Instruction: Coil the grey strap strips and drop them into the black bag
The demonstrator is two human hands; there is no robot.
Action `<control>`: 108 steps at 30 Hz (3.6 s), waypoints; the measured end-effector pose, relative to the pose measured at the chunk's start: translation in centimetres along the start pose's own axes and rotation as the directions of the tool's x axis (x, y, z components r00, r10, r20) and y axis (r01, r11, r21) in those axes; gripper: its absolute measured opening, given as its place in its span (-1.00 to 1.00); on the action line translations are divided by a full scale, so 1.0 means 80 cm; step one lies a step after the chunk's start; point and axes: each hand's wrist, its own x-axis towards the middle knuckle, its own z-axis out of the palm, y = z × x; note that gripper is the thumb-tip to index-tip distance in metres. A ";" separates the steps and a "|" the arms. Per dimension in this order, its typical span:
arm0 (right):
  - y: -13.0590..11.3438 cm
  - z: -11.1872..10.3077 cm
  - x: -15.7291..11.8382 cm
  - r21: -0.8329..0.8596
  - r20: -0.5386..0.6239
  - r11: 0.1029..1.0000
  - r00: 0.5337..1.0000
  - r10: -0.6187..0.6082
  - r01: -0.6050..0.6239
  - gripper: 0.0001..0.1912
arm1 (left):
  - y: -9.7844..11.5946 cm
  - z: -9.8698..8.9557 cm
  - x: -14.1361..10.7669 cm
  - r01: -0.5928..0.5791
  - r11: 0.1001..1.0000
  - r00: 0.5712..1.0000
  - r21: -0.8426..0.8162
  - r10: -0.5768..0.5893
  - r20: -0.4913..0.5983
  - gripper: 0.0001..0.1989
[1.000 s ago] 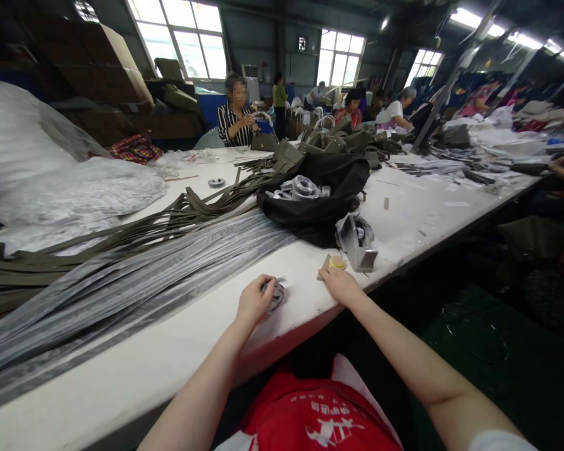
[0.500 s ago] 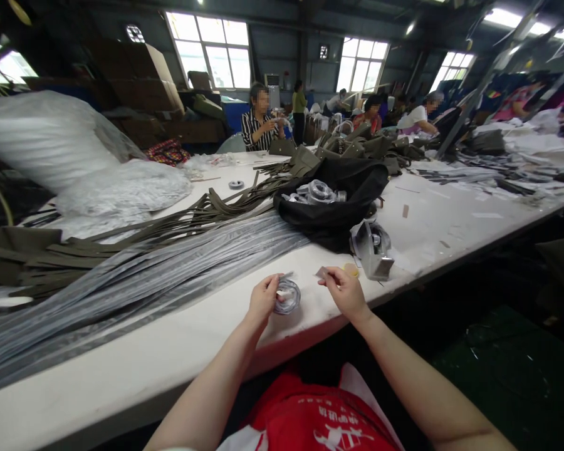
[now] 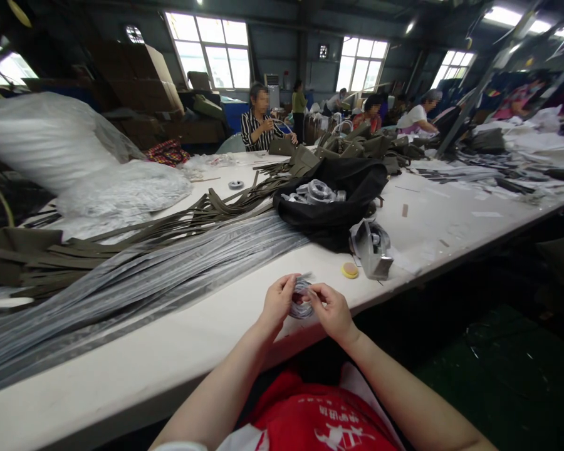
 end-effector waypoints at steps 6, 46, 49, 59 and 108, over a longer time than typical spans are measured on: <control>-0.001 -0.015 0.010 -0.316 -0.046 0.947 0.996 -0.076 0.058 -0.86 | 0.004 0.002 -0.007 -0.047 0.997 0.994 0.066 0.040 0.100 -0.52; -0.001 -0.070 0.027 0.087 0.454 0.907 0.827 0.331 -0.411 -0.73 | 0.030 0.019 -0.049 -0.309 0.863 0.944 0.399 0.229 0.236 -0.79; -0.002 -0.072 0.028 0.014 0.474 0.919 0.811 0.342 -0.395 -0.77 | 0.031 0.022 -0.051 -0.305 0.857 0.945 0.416 0.216 0.247 -0.78; -0.019 -0.062 0.003 -0.511 0.255 0.854 0.966 0.044 0.096 -0.80 | 0.029 0.009 -0.027 -0.139 0.874 0.859 0.465 -0.128 0.496 -0.71; -0.025 -0.093 -0.008 0.333 0.243 0.824 0.886 0.394 -0.458 -0.62 | 0.012 0.059 -0.022 -0.049 0.993 0.983 0.104 0.029 0.183 -0.53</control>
